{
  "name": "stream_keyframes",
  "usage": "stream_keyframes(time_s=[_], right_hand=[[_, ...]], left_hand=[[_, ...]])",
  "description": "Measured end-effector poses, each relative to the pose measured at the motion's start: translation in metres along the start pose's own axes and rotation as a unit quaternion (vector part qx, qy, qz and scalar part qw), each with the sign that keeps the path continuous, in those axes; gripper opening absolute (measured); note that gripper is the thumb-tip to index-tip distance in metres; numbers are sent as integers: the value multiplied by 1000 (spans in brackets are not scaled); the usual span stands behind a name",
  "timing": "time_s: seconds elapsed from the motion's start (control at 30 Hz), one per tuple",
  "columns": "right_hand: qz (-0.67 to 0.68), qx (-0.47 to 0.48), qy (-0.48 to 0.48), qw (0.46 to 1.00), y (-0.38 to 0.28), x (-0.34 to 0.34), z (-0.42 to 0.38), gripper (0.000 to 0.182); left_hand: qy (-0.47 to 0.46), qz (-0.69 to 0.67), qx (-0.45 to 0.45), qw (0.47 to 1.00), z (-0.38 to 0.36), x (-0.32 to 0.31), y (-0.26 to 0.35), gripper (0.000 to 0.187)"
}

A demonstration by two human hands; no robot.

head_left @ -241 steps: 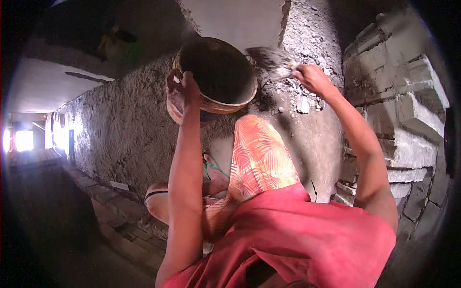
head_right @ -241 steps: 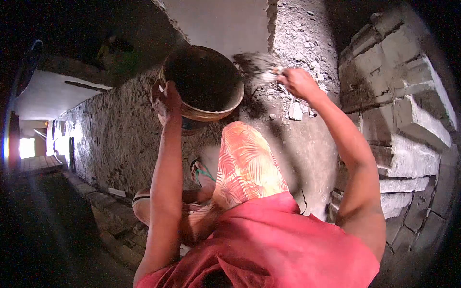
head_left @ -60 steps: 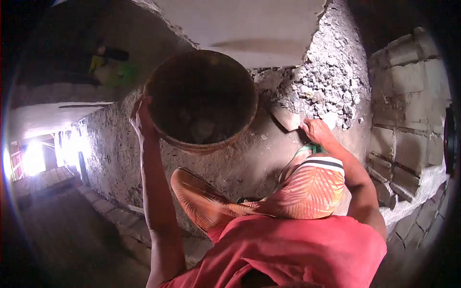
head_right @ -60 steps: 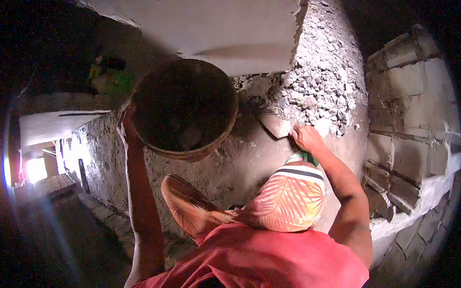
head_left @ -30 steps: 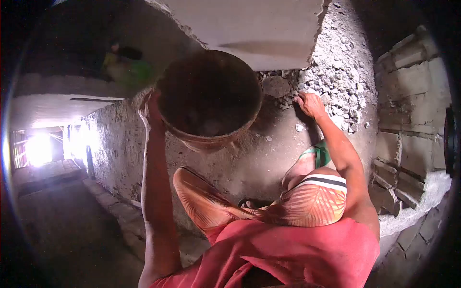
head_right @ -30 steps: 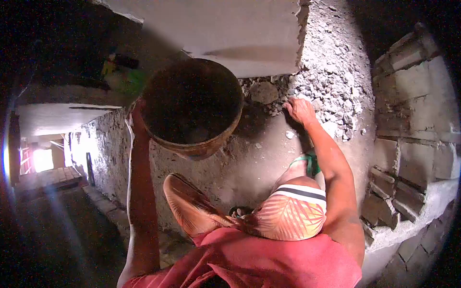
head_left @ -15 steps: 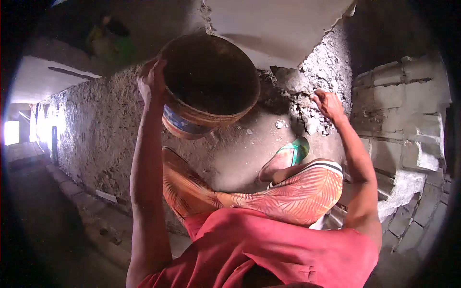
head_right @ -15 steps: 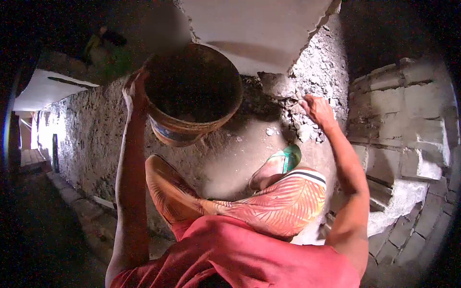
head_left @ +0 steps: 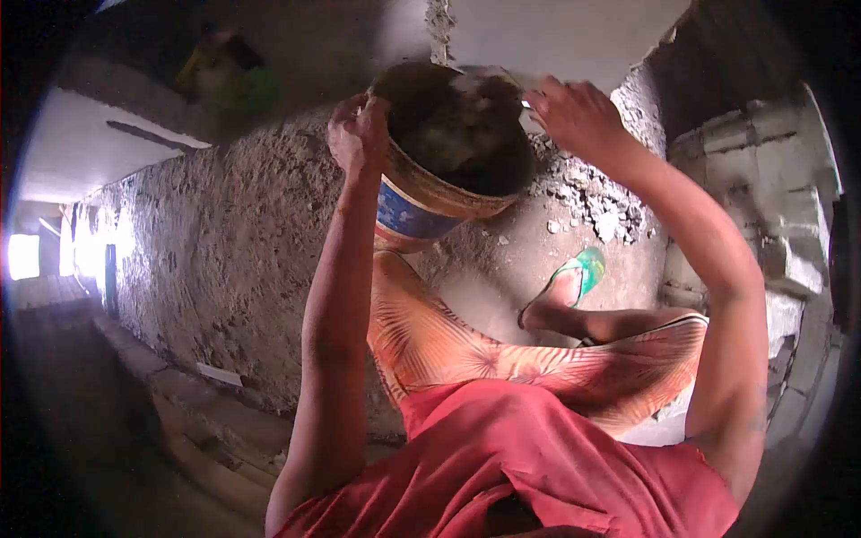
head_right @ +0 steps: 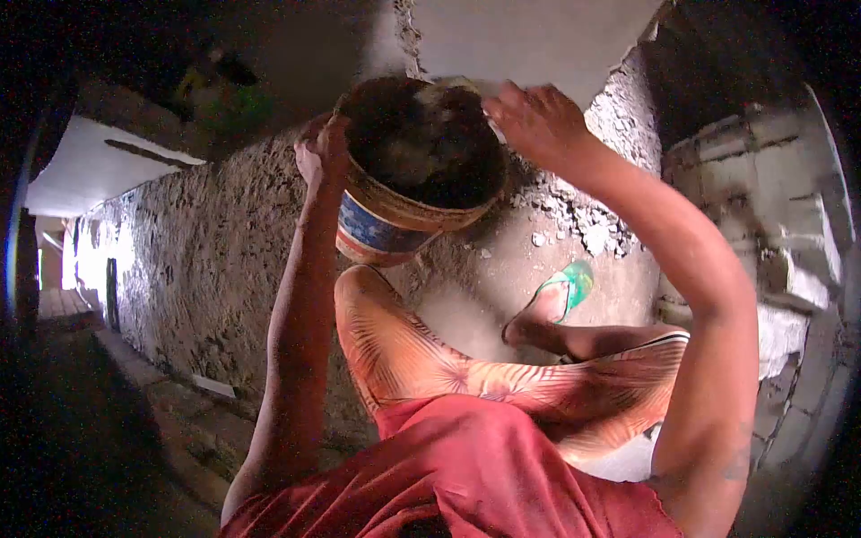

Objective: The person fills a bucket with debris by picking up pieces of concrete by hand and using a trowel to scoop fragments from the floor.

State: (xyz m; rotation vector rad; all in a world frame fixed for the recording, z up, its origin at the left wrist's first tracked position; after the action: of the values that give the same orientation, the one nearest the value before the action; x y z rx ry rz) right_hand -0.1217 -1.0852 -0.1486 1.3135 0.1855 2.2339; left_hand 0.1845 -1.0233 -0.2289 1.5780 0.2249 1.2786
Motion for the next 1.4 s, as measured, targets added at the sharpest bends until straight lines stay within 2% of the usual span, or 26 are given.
stream_keyframes(time_s=[0.07, 0.13, 0.2, 0.27, 0.3, 0.37, 0.43, 0.47, 0.53, 0.57, 0.63, 0.67, 0.73, 0.87, 0.93, 0.97, 1.0, 1.03, 1.1, 1.17, 1.23, 1.27, 1.3, 1.33, 1.37, 1.4], right_hand=[[-52, -40, -83, 994, 17, -22, 9, 32], [-15, -39, -83, 996, 43, -19, -9, 32], [25, -48, -80, 995, 46, -7, -42, 32], [141, -337, -149, 919, 71, -23, -109, 26], [195, -469, -174, 844, 74, -36, -154, 24], [246, -460, -260, 813, 33, -88, -226, 31], [407, -421, -332, 739, -50, -143, -270, 30], [452, -393, -342, 724, -93, -153, -263, 38], [397, -381, -424, 719, -175, -199, -263, 55], [436, -364, -474, 672, -209, -209, -250, 57], [509, -446, -398, 619, -250, -248, -240, 54], [515, -445, -398, 616, -259, -268, -237, 54], [479, -511, -221, 679, -225, -281, -233, 43], [394, -486, -301, 719, -158, -307, -275, 32], [378, -573, -208, 697, -107, -265, -317, 33], [309, -599, -197, 712, -87, -246, -350, 37], [324, -633, -249, 658, -75, -223, -378, 43], [272, -597, -191, 730, -69, -214, -409, 46], [256, -619, -193, 717, -55, -163, -399, 46], [289, -670, -238, 641, -64, -163, -402, 39], [280, -618, -153, 719, -97, -187, -372, 32], [347, -536, -168, 751, -116, -194, -314, 28], [383, -506, -158, 756, -132, -211, -272, 27], [436, -488, -230, 720, -147, -240, -237, 27], [476, -501, -103, 715, -152, -263, -207, 28], [567, -485, -88, 660, -161, -279, -177, 30]], left_hand=[[-28, -23, 3, 999, 4, -2, -9, 37], [-38, -59, -41, 997, 16, 4, -18, 37], [-80, -169, 21, 982, 48, 7, -60, 39], [-165, -368, 141, 904, 67, 8, -97, 40], [-174, -357, 141, 907, 89, 8, -120, 40], [-222, -374, 168, 884, 122, -13, -169, 39], [-249, -379, 163, 876, 131, -22, -164, 37], [-264, -382, 150, 873, 129, -20, -157, 37], [-271, -382, 144, 872, 123, -9, -152, 37], [-299, -355, 133, 876, 112, -7, -135, 39], [-334, -314, 113, 882, 105, -9, -117, 41], [-334, -312, 111, 883, 102, -8, -112, 41], [-335, -306, 107, 884, 98, -9, -107, 41], [-334, -301, 105, 887, 93, -16, -97, 41], [-334, -297, 100, 889, 96, -17, -95, 41], [-333, -297, 98, 890, 95, -19, -90, 41], [-332, -297, 97, 890, 98, -21, -88, 41], [-331, -298, 94, 890, 99, -22, -84, 41], [-325, -299, 90, 893, 105, -19, -85, 42], [-325, -297, 87, 894, 103, -20, -80, 42], [-326, -293, 87, 895, 100, -20, -78, 42], [-327, -292, 87, 894, 99, -20, -77, 42], [-329, -290, 86, 895, 97, -20, -77, 42], [-330, -288, 87, 895, 95, -21, -75, 42], [-330, -284, 86, 896, 94, -22, -74, 42], [-332, -281, 86, 896, 92, -24, -73, 42]])
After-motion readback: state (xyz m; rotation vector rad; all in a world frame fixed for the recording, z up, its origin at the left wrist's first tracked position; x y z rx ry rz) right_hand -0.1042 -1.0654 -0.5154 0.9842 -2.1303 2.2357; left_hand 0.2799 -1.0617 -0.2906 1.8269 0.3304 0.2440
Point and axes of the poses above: each hand's wrist, its own z-axis towards the middle knuckle, its own x-axis out of the back of the hand, y = z × x, the point moved 10 cm from there along z, towards the middle knuckle, and after that the axes turned 6 degrees about z, right-handed, at the moved point
